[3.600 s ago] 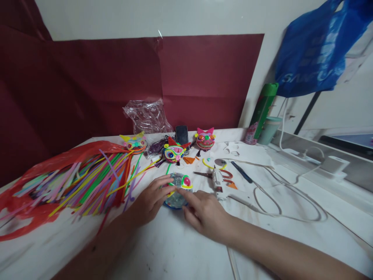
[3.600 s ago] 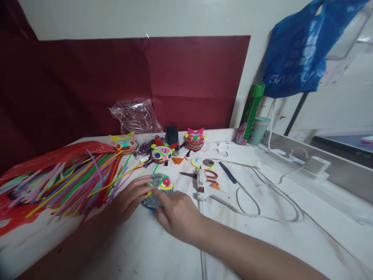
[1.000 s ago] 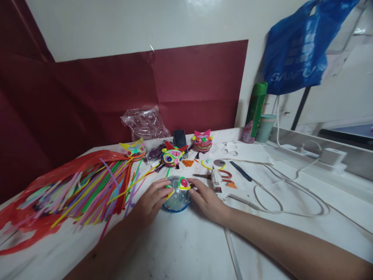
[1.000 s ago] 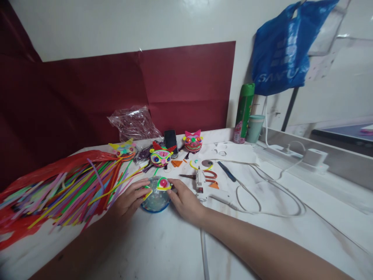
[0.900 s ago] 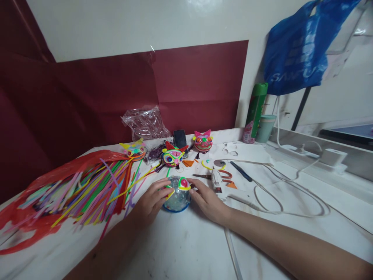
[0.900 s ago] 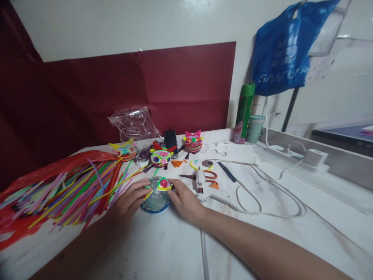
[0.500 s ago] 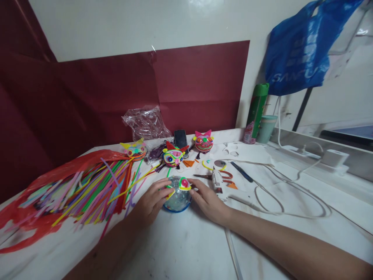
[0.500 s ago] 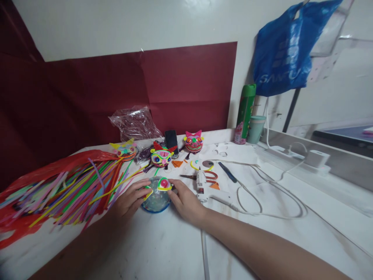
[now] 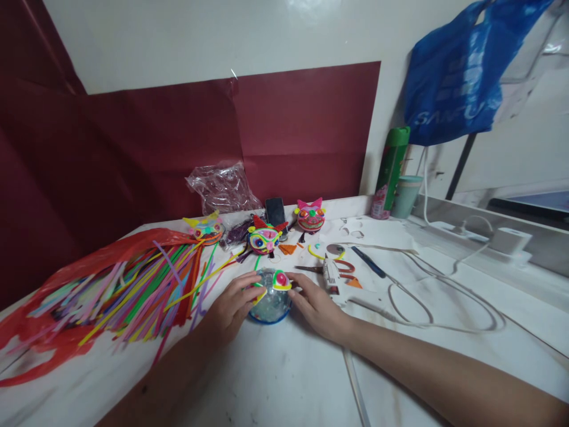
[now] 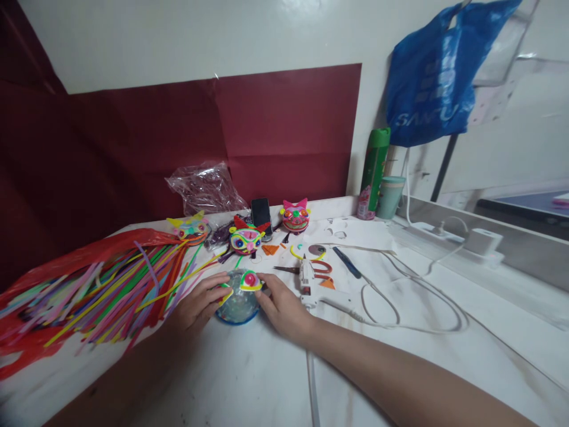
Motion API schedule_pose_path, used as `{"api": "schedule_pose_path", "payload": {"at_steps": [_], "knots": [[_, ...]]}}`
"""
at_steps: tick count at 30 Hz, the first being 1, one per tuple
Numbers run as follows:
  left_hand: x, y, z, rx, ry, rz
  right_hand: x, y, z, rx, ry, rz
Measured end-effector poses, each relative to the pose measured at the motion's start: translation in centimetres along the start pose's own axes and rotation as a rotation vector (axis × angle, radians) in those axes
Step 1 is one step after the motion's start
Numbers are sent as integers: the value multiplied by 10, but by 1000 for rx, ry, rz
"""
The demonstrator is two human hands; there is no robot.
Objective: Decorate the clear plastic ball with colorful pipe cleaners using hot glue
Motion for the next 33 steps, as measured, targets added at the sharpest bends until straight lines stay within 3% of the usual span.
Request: {"api": "schedule_pose_path", "payload": {"at_steps": [33], "knots": [[0,-1,-1,-2,27,2,0,-1,1,13,-1,-20]]}}
Point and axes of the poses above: each hand's wrist, its own z-axis towards the middle knuckle, its own y-axis out of the back of the hand, x = y × z, the point moved 3 cm from there along z, towards the middle knuckle, and after that the axes turned 6 degrees about -x, right-handed, at the moved point
